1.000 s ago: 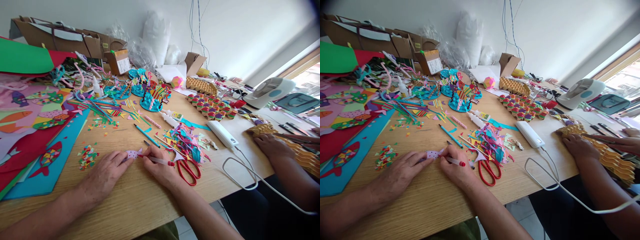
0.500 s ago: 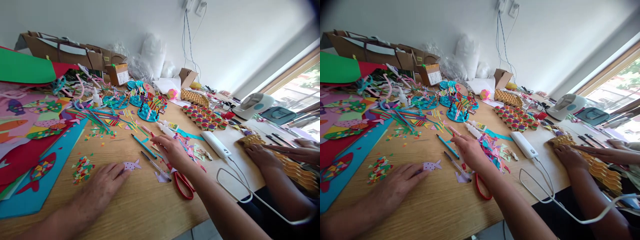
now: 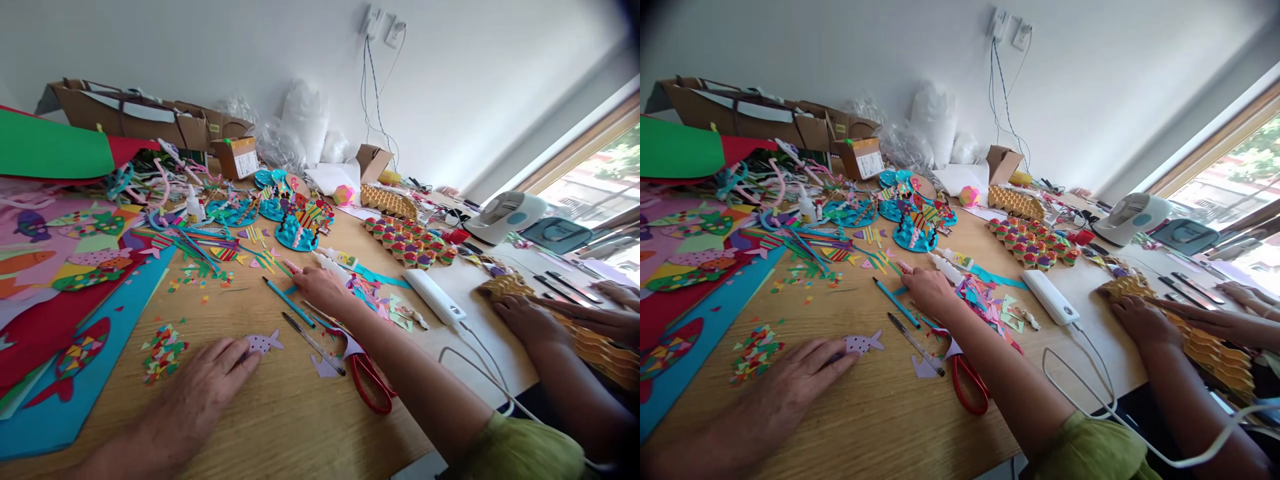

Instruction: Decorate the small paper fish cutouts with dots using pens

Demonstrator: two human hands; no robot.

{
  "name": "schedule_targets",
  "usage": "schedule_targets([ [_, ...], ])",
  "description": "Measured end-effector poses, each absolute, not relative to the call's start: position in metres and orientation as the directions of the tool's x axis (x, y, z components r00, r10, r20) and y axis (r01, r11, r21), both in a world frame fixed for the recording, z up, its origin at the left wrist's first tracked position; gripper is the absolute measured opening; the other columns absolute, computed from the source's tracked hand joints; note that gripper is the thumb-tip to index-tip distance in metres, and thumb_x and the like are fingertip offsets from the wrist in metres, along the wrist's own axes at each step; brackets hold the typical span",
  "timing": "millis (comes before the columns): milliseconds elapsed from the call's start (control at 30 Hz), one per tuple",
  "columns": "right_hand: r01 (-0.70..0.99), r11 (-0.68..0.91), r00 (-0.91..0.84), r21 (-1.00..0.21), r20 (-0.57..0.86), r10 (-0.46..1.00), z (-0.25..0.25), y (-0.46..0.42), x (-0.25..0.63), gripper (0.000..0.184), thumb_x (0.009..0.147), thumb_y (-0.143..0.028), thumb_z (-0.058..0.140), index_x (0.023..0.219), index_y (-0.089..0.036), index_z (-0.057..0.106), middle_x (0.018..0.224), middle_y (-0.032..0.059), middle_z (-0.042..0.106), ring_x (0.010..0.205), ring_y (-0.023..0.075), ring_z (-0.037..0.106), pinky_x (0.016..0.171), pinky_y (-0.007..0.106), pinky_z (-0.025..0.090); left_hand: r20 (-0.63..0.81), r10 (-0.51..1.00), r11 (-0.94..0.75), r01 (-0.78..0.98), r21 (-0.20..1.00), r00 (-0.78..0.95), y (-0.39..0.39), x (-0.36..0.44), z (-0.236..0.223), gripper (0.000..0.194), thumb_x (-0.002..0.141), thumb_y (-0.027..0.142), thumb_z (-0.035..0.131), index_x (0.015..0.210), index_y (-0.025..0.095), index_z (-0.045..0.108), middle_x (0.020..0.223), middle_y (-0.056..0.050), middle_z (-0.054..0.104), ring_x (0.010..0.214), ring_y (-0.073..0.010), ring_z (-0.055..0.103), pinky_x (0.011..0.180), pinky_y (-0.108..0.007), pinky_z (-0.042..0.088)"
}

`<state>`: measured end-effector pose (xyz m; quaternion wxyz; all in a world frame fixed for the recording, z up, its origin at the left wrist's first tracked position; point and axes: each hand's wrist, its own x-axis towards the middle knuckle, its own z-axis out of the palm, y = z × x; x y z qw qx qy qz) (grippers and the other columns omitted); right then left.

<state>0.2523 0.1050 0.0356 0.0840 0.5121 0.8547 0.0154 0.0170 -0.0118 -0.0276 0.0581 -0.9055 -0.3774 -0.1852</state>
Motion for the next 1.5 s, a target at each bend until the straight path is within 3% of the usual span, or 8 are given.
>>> schedule_targets([
  [200, 0.892, 0.435, -0.425, 0.123, -0.103, 0.899, 0.048, 0.087, 0.243, 0.030, 0.091, -0.019, 0.034, 0.109, -0.019, 0.058, 0.103, 0.0127, 0.062, 0.090, 0.0246, 0.061, 0.068, 0.031, 0.043, 0.373, 0.669, -0.702, 0.711, 0.034, 0.643, -0.013, 0.018, -0.027, 0.052, 0.079, -0.005, 0.029, 0.113, 0.022, 0.057, 0.109, -0.003, 0.062, 0.097, -0.0189, 0.055, 0.084, -0.033, 0.046],
  [400, 0.913, 0.403, -0.392, 0.067, -0.140, 0.909, 0.049, 0.063, 0.225, 0.018, 0.085, -0.028, 0.047, 0.096, -0.018, 0.058, 0.093, 0.0098, 0.067, 0.084, 0.0250, 0.063, 0.064, 0.031, 0.045, 0.372, 0.646, -0.723, 0.691, 0.015, 0.667, -0.012, 0.017, -0.024, 0.047, 0.081, -0.004, 0.033, 0.113, 0.021, 0.057, 0.106, -0.004, 0.062, 0.096, -0.0191, 0.055, 0.084, -0.032, 0.046],
  [633, 0.925, 0.377, -0.369, 0.037, -0.137, 0.919, 0.040, 0.064, 0.221, 0.023, 0.081, -0.013, 0.045, 0.101, -0.018, 0.055, 0.090, 0.0107, 0.067, 0.081, 0.0245, 0.064, 0.060, 0.029, 0.043, 0.367, 0.632, -0.735, 0.678, 0.006, 0.682, -0.011, 0.016, -0.022, 0.046, 0.081, -0.003, 0.034, 0.114, 0.020, 0.057, 0.107, -0.004, 0.062, 0.096, -0.0193, 0.055, 0.084, -0.032, 0.046],
  [800, 0.909, 0.381, -0.368, -0.167, 0.103, 0.924, 0.064, 0.057, 0.232, 0.036, 0.076, -0.008, 0.044, 0.107, -0.021, 0.056, 0.094, 0.0064, 0.064, 0.076, 0.0177, 0.058, 0.061, 0.026, 0.038, 0.350, 0.660, -0.716, 0.698, 0.024, 0.665, -0.012, 0.016, -0.028, 0.050, 0.079, -0.004, 0.033, 0.114, 0.023, 0.056, 0.109, -0.002, 0.062, 0.099, -0.0186, 0.055, 0.086, -0.032, 0.045],
  [900, 0.757, 0.398, -0.323, -0.518, 0.233, 0.917, 0.082, 0.042, 0.242, 0.033, 0.070, -0.009, 0.047, 0.098, -0.019, 0.061, 0.071, -0.0006, 0.056, 0.060, 0.0116, 0.048, 0.055, 0.024, 0.034, 0.334, 0.672, -0.709, 0.705, 0.029, 0.661, -0.012, 0.016, -0.031, 0.052, 0.077, -0.004, 0.034, 0.115, 0.024, 0.057, 0.112, -0.002, 0.061, 0.102, -0.0188, 0.054, 0.088, -0.032, 0.043],
  [1033, 0.254, 0.152, -0.270, -0.955, 0.081, 0.959, 0.082, 0.018, 0.251, 0.026, 0.070, -0.019, 0.050, 0.093, -0.020, 0.063, 0.067, -0.0032, 0.051, 0.055, 0.0085, 0.042, 0.050, 0.021, 0.031, 0.333, 0.667, -0.715, 0.698, 0.038, 0.666, -0.011, 0.015, -0.033, 0.055, 0.075, -0.005, 0.031, 0.116, 0.023, 0.056, 0.114, -0.003, 0.061, 0.102, -0.0193, 0.054, 0.087, -0.033, 0.044],
  [1233, -0.205, -0.177, -0.310, -0.962, -0.108, 0.945, 0.045, 0.005, 0.249, 0.023, 0.057, -0.019, 0.055, 0.079, -0.019, 0.059, 0.062, -0.0026, 0.055, 0.050, 0.0095, 0.045, 0.047, 0.020, 0.032, 0.380, 0.664, -0.708, 0.705, 0.043, 0.644, -0.010, 0.013, -0.038, 0.054, 0.078, -0.003, 0.032, 0.115, 0.028, 0.058, 0.112, -0.001, 0.062, 0.102, -0.0186, 0.055, 0.086, -0.032, 0.047],
  [1500, -0.328, -0.251, -0.343, -0.911, -0.133, 0.930, 0.034, 0.006, 0.250, 0.024, 0.058, -0.024, 0.055, 0.081, -0.019, 0.058, 0.057, -0.0023, 0.053, 0.048, 0.0105, 0.044, 0.047, 0.021, 0.032, 0.399, 0.658, -0.711, 0.701, 0.051, 0.639, -0.009, 0.013, -0.041, 0.055, 0.077, -0.005, 0.032, 0.114, 0.027, 0.057, 0.109, -0.001, 0.063, 0.100, -0.0179, 0.056, 0.086, -0.031, 0.047],
])
